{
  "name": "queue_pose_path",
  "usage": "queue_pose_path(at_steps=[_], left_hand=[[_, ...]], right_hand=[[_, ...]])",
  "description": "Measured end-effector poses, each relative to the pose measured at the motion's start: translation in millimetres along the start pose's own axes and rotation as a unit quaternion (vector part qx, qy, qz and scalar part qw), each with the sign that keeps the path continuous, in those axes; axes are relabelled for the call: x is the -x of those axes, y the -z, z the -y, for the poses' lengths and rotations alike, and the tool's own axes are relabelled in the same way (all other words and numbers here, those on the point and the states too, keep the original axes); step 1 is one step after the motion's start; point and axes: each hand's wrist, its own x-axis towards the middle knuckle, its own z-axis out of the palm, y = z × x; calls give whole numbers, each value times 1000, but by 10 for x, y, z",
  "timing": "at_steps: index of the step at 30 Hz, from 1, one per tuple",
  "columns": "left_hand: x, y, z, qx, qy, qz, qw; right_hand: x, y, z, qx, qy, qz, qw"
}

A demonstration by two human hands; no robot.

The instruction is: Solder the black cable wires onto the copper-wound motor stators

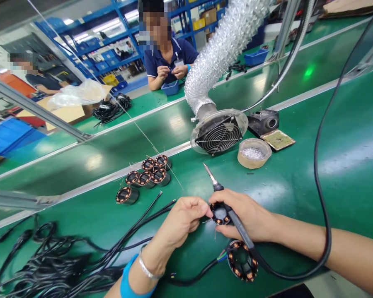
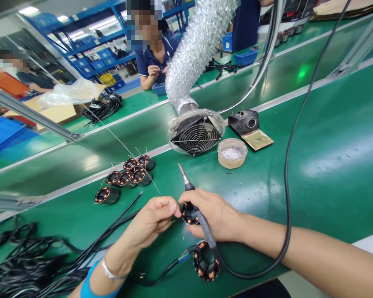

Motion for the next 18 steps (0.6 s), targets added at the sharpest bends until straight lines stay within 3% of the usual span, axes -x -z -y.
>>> queue_pose_path(at_steps=[4,8,12,15,18], left_hand=[[114,44,11,-104,-58,2,993],[218,53,109,-221,-23,13,975],[316,-73,206,-312,-46,-48,948],[324,-185,255,-259,-88,-83,958],[247,-273,292,-109,-65,-75,989]], right_hand=[[6,1,-13,8,2,-8,1000],[35,-10,-42,15,2,-26,1000],[92,-41,-58,36,-14,-43,998],[130,-52,-85,68,-19,-50,996],[149,-32,-138,80,11,-51,995]])
